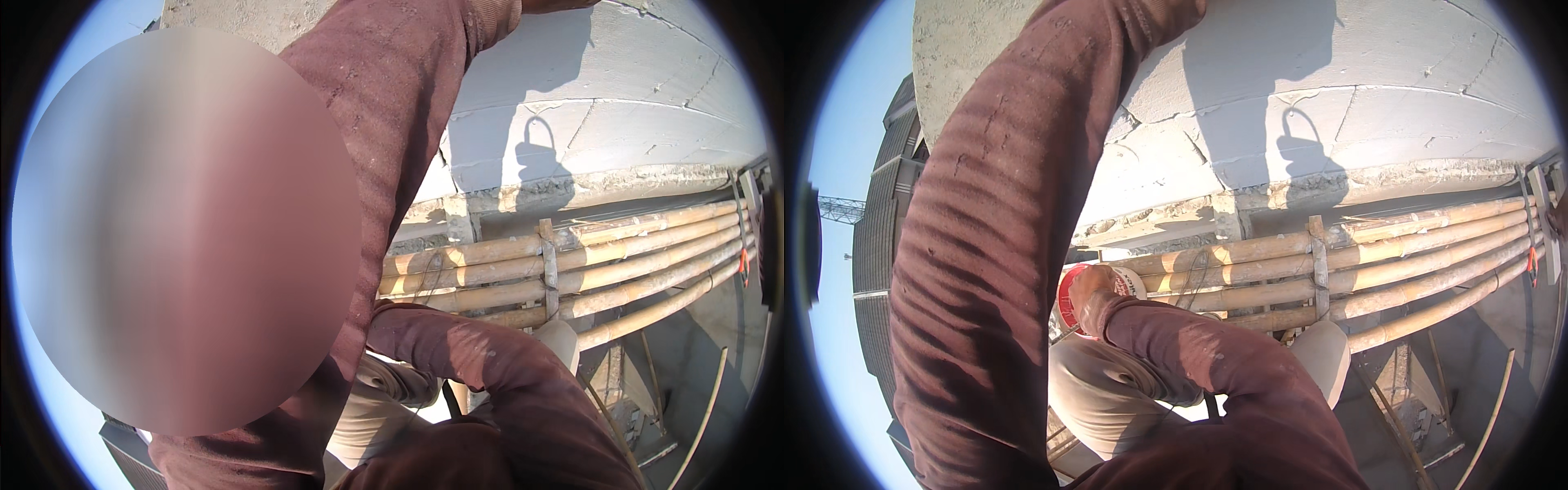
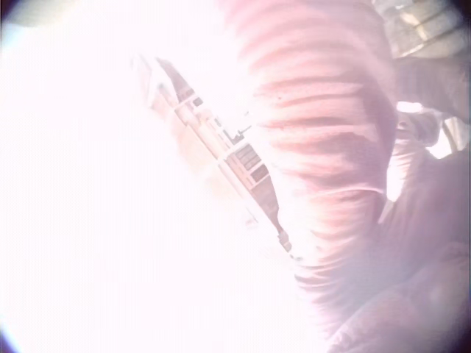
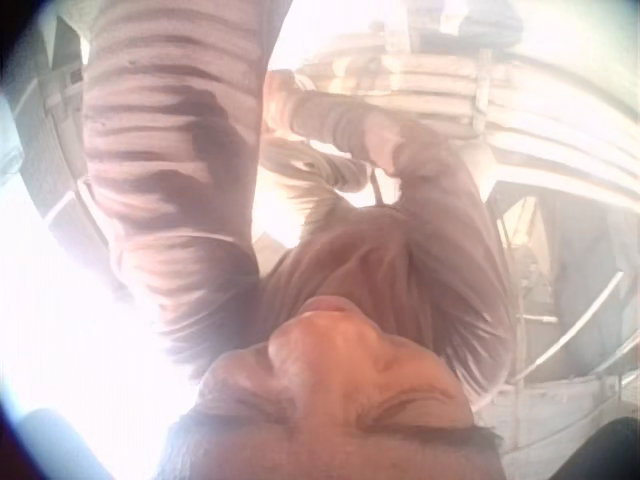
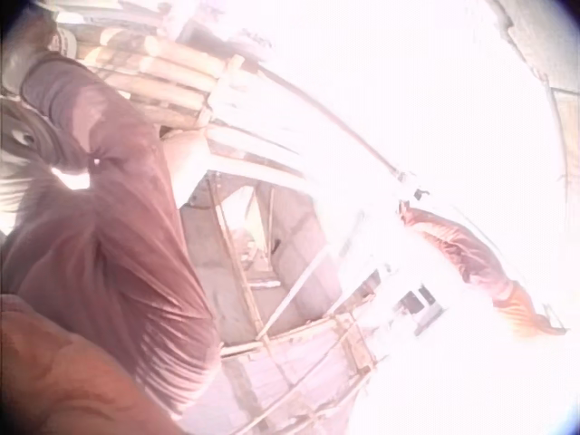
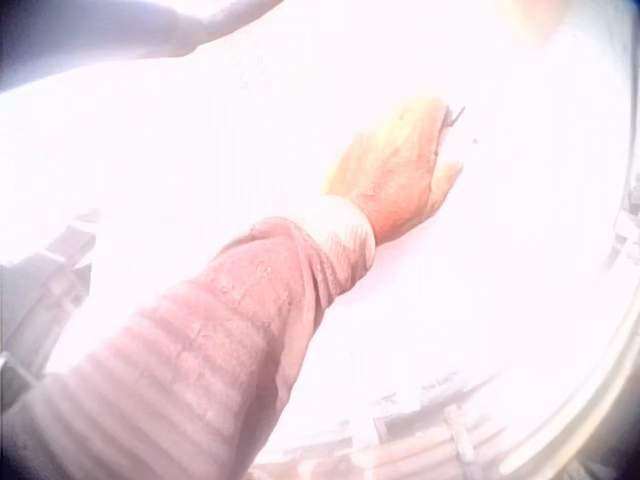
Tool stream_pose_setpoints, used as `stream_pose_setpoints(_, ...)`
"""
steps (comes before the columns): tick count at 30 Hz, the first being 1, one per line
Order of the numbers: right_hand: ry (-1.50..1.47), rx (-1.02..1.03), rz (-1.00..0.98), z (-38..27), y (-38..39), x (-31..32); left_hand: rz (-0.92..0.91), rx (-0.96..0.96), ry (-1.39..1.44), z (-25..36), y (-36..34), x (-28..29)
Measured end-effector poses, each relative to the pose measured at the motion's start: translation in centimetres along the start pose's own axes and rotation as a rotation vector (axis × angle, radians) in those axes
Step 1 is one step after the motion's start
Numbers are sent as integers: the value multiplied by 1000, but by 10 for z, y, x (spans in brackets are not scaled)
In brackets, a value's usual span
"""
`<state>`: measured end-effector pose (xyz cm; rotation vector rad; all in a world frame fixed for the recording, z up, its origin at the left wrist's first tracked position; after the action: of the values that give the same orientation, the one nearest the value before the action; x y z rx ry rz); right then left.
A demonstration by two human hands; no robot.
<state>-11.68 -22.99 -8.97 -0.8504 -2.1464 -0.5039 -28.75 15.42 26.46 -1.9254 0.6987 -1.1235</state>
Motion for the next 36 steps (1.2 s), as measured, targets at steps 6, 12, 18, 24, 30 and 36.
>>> stream_pose_setpoints(6, -155, 95, 411, 35, 92, 84, -127, 102, -129, -1, 17, 2)
stream_pose_setpoints(12, -325, -347, 301, 110, 249, 120, -52, 64, 26, 6, 7, 29)
stream_pose_setpoints(18, -944, -554, 845, 136, 479, 94, 3, 53, 57, 15, 2, 27)
stream_pose_setpoints(24, -692, -637, 1105, 17, 556, 256, -13, 48, 76, 6, 10, 28)
stream_pose_setpoints(30, 634, -371, 910, -145, 479, 463, -67, 78, 125, 11, -6, 31)
stream_pose_setpoints(36, 796, -354, 858, -185, 371, 593, -39, 87, 82, 3, 15, 30)
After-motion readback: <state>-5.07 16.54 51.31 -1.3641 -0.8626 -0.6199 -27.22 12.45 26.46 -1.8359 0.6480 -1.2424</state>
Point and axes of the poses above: each hand's wrist, its own y-axis away from the middle knuckle, its own x-axis out of the back of the hand, z = x × y, the point moved 10 cm from there along -y, towards the middle knuckle, and after that the axes turned 10 degrees about -y, right-handed, at the moved point
